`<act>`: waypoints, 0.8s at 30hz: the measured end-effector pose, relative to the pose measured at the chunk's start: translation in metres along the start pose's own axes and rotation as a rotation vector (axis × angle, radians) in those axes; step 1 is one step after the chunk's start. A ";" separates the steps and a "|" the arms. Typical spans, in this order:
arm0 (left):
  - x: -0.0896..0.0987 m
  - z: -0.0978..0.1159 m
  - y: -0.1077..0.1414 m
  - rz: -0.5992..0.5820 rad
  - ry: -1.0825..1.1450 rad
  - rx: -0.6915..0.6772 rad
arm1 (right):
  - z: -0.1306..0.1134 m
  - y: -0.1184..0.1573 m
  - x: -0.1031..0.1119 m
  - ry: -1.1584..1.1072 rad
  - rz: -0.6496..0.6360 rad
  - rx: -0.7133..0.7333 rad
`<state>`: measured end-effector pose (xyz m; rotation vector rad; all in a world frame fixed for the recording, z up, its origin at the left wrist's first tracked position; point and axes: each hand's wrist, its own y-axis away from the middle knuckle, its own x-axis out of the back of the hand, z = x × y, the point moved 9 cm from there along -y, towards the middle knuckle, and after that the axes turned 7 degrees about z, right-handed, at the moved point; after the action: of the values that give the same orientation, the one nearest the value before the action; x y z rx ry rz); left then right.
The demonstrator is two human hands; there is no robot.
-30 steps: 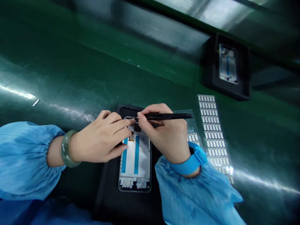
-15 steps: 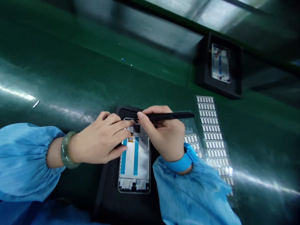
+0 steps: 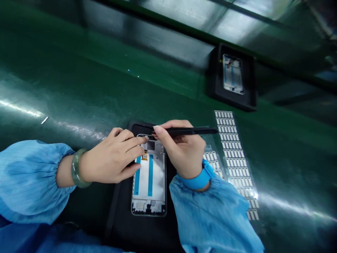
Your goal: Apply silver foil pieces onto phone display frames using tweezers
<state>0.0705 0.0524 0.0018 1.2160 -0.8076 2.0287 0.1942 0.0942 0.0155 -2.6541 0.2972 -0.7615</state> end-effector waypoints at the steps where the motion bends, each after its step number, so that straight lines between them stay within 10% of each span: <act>1: 0.000 -0.001 0.000 0.004 0.002 0.001 | 0.002 0.000 0.001 -0.022 0.016 -0.009; 15: -0.001 -0.003 -0.003 0.012 -0.180 -0.018 | 0.008 -0.002 -0.012 -0.111 0.010 0.018; 24: -0.048 0.100 0.036 0.007 0.007 -0.370 | -0.002 -0.003 0.054 -0.254 0.450 -0.077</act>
<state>0.1128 -0.0560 -0.0090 0.9944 -1.1250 1.7854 0.2382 0.0801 0.0435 -2.5689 0.8281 -0.2719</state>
